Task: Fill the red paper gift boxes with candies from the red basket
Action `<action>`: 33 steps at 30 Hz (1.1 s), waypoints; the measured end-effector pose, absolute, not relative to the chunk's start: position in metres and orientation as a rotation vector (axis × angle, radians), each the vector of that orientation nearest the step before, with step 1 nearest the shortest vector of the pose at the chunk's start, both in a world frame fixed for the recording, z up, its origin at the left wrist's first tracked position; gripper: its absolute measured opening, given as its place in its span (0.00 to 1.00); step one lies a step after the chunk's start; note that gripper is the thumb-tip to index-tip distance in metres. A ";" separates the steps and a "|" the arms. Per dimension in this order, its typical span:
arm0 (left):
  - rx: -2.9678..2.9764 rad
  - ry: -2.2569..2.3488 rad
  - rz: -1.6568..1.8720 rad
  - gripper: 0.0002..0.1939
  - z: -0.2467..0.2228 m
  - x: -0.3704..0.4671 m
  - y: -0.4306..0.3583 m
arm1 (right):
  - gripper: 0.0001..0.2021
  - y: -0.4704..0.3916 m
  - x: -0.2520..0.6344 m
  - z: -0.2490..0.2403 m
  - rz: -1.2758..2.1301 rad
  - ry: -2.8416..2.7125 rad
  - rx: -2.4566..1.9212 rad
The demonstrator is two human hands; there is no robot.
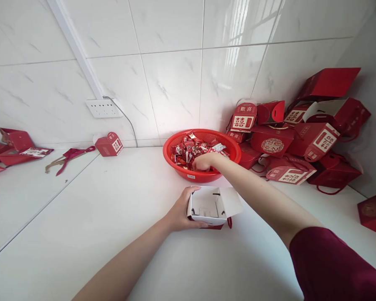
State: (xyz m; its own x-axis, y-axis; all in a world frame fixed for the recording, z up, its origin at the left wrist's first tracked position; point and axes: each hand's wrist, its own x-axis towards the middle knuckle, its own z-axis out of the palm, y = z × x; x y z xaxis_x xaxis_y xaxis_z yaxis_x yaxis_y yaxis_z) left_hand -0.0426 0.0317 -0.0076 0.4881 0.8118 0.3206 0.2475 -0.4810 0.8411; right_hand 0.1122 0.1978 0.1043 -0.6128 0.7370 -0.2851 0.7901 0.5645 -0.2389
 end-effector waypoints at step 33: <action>2.094 0.895 1.086 0.52 -0.005 -0.051 0.025 | 0.11 0.158 0.143 0.117 -0.017 2.785 1.651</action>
